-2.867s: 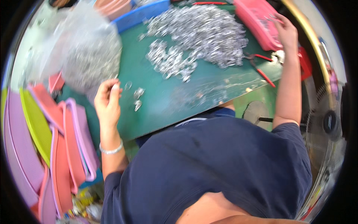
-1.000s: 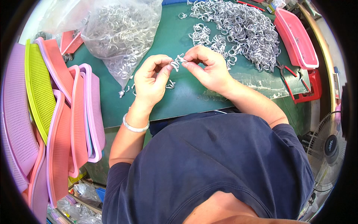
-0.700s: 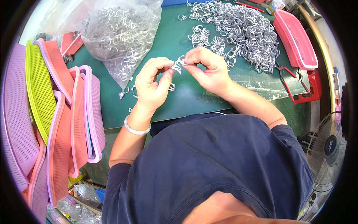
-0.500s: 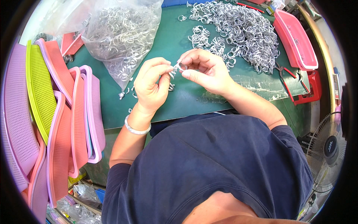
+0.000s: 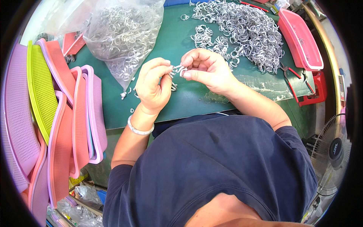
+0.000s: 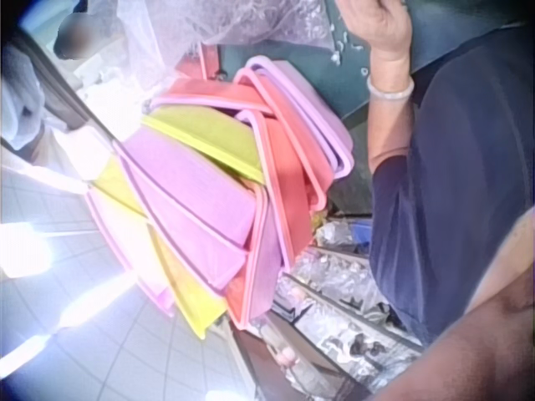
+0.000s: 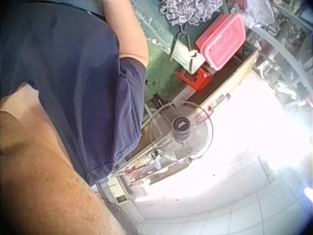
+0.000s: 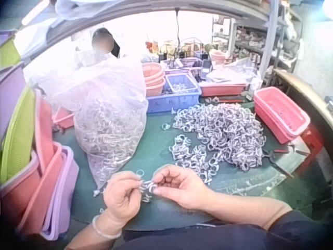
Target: The person picks up metal hooks from a large pile on a green table, connects them together by hand, and places the assembled pieces into a pink tray.
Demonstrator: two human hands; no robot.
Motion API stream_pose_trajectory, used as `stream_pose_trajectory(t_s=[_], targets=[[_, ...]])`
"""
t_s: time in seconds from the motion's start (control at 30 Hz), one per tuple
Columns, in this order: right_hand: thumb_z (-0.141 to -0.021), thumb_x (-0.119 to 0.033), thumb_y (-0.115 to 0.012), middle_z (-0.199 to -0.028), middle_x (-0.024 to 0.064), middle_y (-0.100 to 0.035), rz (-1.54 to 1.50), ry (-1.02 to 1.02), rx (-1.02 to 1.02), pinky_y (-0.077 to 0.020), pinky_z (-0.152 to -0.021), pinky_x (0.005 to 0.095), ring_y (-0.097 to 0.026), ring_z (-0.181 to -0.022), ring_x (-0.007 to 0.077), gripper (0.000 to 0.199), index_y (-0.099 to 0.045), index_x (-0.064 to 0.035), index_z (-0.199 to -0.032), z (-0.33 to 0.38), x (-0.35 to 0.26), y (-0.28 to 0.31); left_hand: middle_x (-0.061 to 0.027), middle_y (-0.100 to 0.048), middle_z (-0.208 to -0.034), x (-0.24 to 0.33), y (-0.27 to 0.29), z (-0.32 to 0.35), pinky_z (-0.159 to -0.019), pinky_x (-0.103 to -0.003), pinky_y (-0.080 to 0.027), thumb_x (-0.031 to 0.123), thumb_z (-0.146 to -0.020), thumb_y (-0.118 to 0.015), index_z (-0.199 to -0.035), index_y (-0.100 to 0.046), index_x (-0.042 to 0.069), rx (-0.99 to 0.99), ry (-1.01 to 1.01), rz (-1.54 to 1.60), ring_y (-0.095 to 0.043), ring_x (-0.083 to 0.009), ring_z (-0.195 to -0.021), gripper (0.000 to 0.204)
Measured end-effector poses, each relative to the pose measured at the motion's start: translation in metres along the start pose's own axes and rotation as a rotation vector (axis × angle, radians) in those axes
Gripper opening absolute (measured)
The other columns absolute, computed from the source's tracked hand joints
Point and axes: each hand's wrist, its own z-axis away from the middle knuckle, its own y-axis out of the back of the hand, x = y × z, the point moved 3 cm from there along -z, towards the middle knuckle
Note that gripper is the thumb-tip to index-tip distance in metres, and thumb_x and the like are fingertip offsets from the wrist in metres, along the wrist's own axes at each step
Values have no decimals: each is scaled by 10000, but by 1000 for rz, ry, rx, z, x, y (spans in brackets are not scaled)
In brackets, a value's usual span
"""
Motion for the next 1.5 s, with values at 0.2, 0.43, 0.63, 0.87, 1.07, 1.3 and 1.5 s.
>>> stream_pose_trajectory(t_s=[0.2, 0.43, 0.63, 0.87, 1.07, 1.3, 1.5], targets=[[-776, 52, -567, -825, 33, -572, -29, -3, 22, -463, -672, 224, -557, -748, 99, 126, -547, -8, -885, 0, -1, 1, -132, -584, -877, -11, -7, 10, -632, -239, -477, -126, -727, -551, -870, -569, -12, 4, 247, 296, -585, -166, -744, 184], [-786, 41, -559, -810, 27, -571, 40, 6, 24, -456, -660, 216, -554, -746, 91, 114, -546, -11, -886, 0, -5, 1, -119, -583, -899, -12, -6, 6, -647, -217, -464, -99, -775, -537, -911, -574, -26, -68, 271, 392, -563, -132, -748, 158], [-783, 53, -548, -813, 31, -576, 10, -9, 8, -453, -672, 213, -557, -761, 92, 133, -543, -10, -900, -2, -3, 4, -109, -563, -949, -16, -7, 8, -688, -223, -466, -104, -791, -508, -968, -555, -31, -96, 407, 519, -566, -129, -781, 198], [-786, 12, -554, -890, 27, -576, 250, -47, 101, -447, -684, 216, -548, -759, 90, 180, -562, -14, -964, -1, -7, 14, -64, -551, -1012, -35, 19, 20, -756, -256, -435, 22, -780, -561, -1111, -517, 19, -463, 629, 170, -529, -140, -919, 335], [-799, -12, -543, -830, 31, -589, 278, -199, 124, -442, -659, 213, -523, -697, 80, 157, -580, -10, -951, 2, 5, 17, -96, -537, -890, -12, 20, 30, -723, -310, -438, 105, -611, -714, -1082, -548, 49, -732, 423, -166, -528, -229, -820, 503], [-802, -7, -532, -819, 38, -584, 267, -250, 147, -450, -631, 215, -526, -678, 84, 155, -581, 3, -948, 5, 15, 20, -67, -528, -733, -5, 1, 41, -653, -291, -444, 119, -656, -709, -920, -595, 40, -612, 428, -279, -531, -193, -697, 298], [-799, -3, -539, -818, 39, -590, 224, -266, 151, -452, -641, 223, -547, -718, 93, 148, -580, -4, -941, 8, 11, 24, -36, -579, -867, -25, 1, 49, -687, -225, -452, 102, -833, -565, -1054, -547, -3, -342, 1077, 613, -547, -105, -747, 245]])
